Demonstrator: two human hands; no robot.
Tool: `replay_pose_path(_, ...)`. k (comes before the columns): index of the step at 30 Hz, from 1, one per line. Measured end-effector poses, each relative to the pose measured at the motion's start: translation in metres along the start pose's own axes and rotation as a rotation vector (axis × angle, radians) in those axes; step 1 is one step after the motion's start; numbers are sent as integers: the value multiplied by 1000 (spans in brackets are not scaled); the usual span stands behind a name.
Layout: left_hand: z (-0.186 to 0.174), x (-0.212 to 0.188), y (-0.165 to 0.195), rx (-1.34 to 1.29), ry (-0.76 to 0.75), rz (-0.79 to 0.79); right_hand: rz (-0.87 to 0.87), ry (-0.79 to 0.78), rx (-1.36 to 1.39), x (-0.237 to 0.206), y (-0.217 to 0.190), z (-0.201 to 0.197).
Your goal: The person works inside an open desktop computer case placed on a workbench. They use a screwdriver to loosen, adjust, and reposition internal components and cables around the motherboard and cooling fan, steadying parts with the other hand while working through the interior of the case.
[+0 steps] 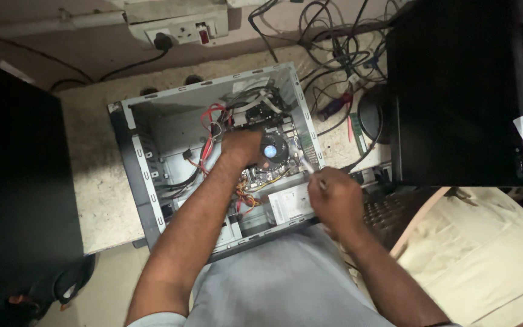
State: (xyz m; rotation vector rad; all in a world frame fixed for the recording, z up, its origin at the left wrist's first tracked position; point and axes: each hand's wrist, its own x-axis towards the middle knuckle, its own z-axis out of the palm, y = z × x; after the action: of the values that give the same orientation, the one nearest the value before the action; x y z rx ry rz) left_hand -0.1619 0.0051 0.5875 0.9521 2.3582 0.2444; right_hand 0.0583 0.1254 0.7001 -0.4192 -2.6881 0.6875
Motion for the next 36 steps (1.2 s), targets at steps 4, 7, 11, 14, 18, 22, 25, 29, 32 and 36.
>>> replay_pose_path(4,-6,-3,5,-14,-25,2,36,-56,-23,-7,-15,18)
replay_pose_path(7,-8,-2,7,-15,-37,-36,121,-120,-118,0,-16,25)
replay_pose_path(11,-4,2,2,-13,-26,1,3,-34,-20,12,-7,18)
replay_pose_path(14,-2,3,-10,-40,9,36,-96,34,21,16,-3,8)
replay_pose_path(18,-1,6,-16,19,63,43,-4,-52,41,19,-5,-1)
replay_pose_path(22,-1,10,-15,-20,20,27,70,-208,196,24,-4,-13)
replay_pose_path(25,-2,11,-16,-13,16,33,147,-345,86,33,-1,-20)
replay_pose_path(29,-2,14,-19,-11,45,46,65,-424,8,56,4,-19)
replay_pose_path(32,0,16,-20,-26,60,61,-15,-495,-45,74,7,-16)
replay_pose_path(36,6,18,-21,-27,67,45,79,-489,-153,91,13,-12)
